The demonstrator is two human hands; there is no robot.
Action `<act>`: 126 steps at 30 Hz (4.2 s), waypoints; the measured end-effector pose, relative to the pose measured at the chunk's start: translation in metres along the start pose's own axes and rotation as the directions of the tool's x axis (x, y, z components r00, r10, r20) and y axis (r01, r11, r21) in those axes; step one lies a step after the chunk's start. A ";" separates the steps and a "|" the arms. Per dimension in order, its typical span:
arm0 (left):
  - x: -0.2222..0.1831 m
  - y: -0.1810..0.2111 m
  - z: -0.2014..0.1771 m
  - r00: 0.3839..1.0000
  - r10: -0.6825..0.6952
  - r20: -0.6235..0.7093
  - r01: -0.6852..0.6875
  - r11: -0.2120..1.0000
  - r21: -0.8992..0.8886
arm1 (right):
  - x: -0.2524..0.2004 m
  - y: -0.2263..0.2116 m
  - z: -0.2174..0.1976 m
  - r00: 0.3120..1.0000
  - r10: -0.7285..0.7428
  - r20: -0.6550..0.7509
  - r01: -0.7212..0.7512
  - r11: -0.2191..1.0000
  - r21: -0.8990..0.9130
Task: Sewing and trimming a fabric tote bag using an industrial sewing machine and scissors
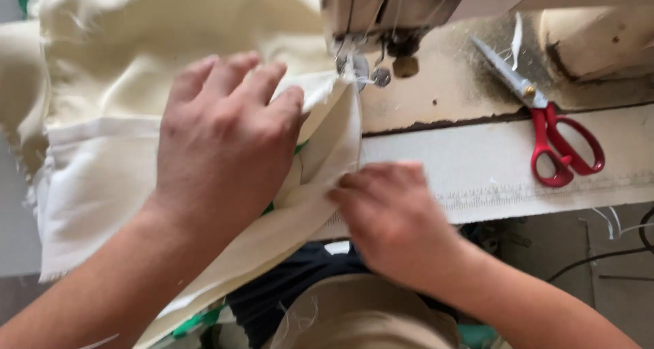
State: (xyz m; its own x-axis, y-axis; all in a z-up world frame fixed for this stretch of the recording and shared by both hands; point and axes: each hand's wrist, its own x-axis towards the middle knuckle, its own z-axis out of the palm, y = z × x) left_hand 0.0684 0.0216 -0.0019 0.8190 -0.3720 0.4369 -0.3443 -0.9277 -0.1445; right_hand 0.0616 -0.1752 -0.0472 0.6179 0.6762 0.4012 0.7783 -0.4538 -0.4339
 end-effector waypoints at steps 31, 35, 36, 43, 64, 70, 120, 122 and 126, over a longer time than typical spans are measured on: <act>-0.019 0.035 0.017 0.776 -0.164 0.609 0.069 0.982 0.177 | -0.029 -0.020 0.023 0.977 -0.164 -0.137 0.165 0.986 -0.008; -0.030 0.052 0.008 0.652 -0.132 0.747 -0.096 0.962 0.254 | -0.035 -0.025 0.025 0.982 -0.168 -0.089 0.164 0.985 -0.051; -0.030 0.053 0.007 0.656 -0.130 0.743 -0.100 0.961 0.257 | -0.033 -0.026 0.021 0.981 -0.168 -0.095 0.163 0.985 -0.056; -0.043 0.058 0.013 0.797 -0.062 0.600 -0.120 0.958 0.259 | -0.028 -0.025 0.023 0.999 -0.030 0.042 0.038 0.982 -0.187; -0.009 0.036 -0.030 0.990 0.142 0.008 -0.142 0.981 0.130 | -0.053 -0.018 0.018 1.000 0.001 0.009 0.003 0.922 -0.388; -0.023 0.029 0.015 0.934 0.356 -0.035 -0.357 0.934 -0.016 | -0.054 -0.014 0.015 0.999 -0.034 -0.016 0.026 0.932 -0.361; 0.002 0.006 0.053 0.936 0.266 0.230 -0.242 0.962 -0.127 | 0.046 0.091 -0.007 0.951 0.079 0.298 -0.012 0.975 -0.221; 0.005 0.003 0.047 0.957 0.291 0.003 -0.286 0.945 -0.159 | 0.037 0.095 -0.014 0.948 0.316 0.027 -0.274 0.861 -0.427; 0.003 0.002 0.047 0.949 0.312 -0.054 -0.316 0.934 -0.167 | 0.018 0.063 -0.011 0.995 0.058 -0.078 -0.072 0.980 -0.188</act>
State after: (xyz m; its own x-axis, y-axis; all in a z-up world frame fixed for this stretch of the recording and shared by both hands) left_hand 0.0913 0.0176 -0.0424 0.6450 -0.6403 0.4171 -0.6573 -0.7433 -0.1247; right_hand 0.1226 -0.1982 -0.0586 0.6686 0.6016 0.4371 0.7391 -0.6021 -0.3020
